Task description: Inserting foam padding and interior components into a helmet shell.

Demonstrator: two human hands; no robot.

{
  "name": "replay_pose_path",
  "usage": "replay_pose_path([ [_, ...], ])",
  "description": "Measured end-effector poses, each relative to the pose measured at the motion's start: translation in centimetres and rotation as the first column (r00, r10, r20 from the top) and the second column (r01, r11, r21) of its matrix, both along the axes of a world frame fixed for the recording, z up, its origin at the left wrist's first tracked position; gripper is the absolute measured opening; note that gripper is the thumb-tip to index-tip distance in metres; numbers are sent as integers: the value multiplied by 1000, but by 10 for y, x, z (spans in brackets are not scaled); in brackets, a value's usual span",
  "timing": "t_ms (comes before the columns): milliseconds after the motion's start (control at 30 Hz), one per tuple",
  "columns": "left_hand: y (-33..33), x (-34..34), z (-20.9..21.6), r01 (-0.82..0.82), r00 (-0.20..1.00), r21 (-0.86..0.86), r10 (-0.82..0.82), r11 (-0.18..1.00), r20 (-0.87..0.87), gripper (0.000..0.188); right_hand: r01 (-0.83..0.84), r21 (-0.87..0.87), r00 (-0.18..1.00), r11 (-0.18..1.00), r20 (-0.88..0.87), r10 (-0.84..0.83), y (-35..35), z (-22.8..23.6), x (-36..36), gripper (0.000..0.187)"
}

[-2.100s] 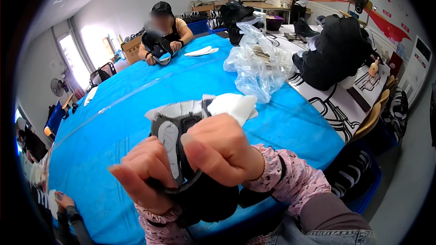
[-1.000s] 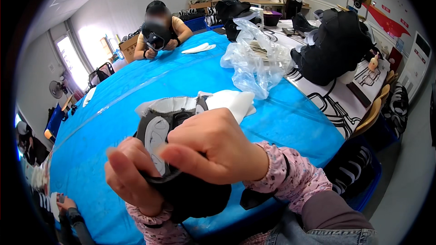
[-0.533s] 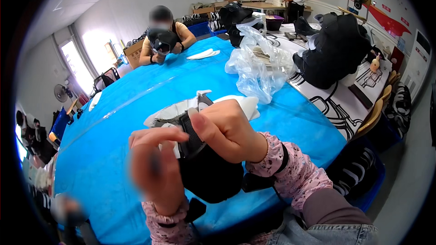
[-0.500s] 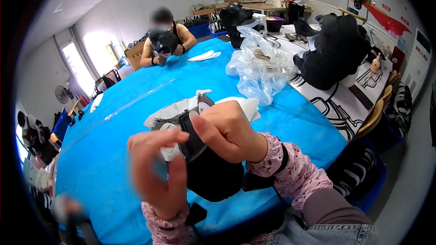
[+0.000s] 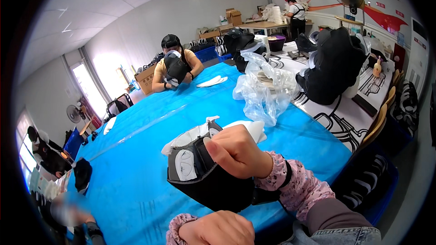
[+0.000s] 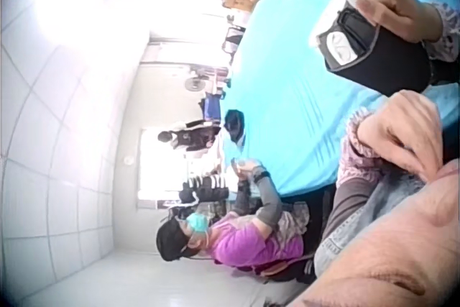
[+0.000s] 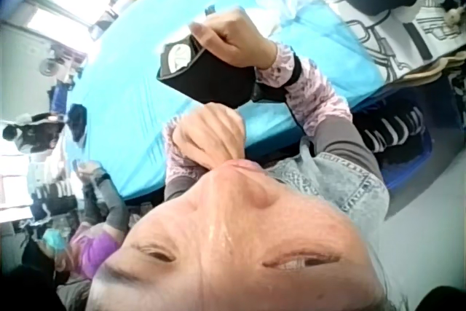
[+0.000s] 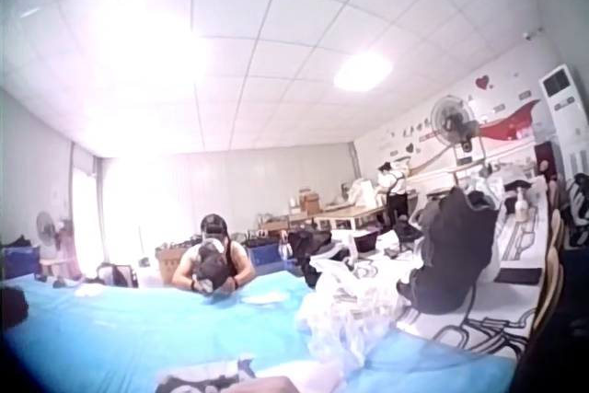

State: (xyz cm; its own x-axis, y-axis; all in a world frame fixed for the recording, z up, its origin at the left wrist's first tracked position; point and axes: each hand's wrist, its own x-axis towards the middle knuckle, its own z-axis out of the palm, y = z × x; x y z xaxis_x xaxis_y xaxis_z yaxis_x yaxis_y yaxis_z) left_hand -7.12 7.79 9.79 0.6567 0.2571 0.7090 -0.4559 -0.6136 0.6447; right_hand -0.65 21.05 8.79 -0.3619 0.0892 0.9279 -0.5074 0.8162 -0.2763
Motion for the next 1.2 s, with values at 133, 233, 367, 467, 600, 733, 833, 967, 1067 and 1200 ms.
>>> replay_pose_path([
  [133,-2,1,-7,-11,1000,0,11,1000,9,18,-7,15,1000,1000,-1,7,-1,0,-2,41],
  [233,-9,6,-11,-37,999,13,37,999,-26,24,-27,0,999,1000,-17,27,-3,3,3,39],
  [367,-15,10,-8,-102,994,11,102,995,-43,29,-23,-10,999,1000,-26,23,-4,5,3,37],
  [467,-12,11,-6,-106,994,55,108,993,-31,28,-21,-17,1000,1000,-15,21,-1,5,7,37],
  [600,-12,-3,-1,-240,971,174,238,955,35,23,-23,-20,1000,1000,-1,23,-3,6,8,37],
  [733,-16,-46,2,-429,890,153,386,890,243,13,30,7,994,1000,101,-30,2,5,11,44],
  [833,-24,-49,8,-476,856,125,425,871,295,1,191,5,978,982,89,-191,-2,2,12,42],
  [967,-17,-29,8,-633,763,271,524,725,378,12,82,-88,997,993,11,-82,-4,3,10,45],
  [1067,-11,-20,3,-681,693,312,444,663,568,20,-5,-130,999,991,33,10,-4,2,7,44],
  [1200,-14,-13,3,-611,635,218,307,761,709,16,33,-149,998,988,52,-25,-3,-1,4,45],
])
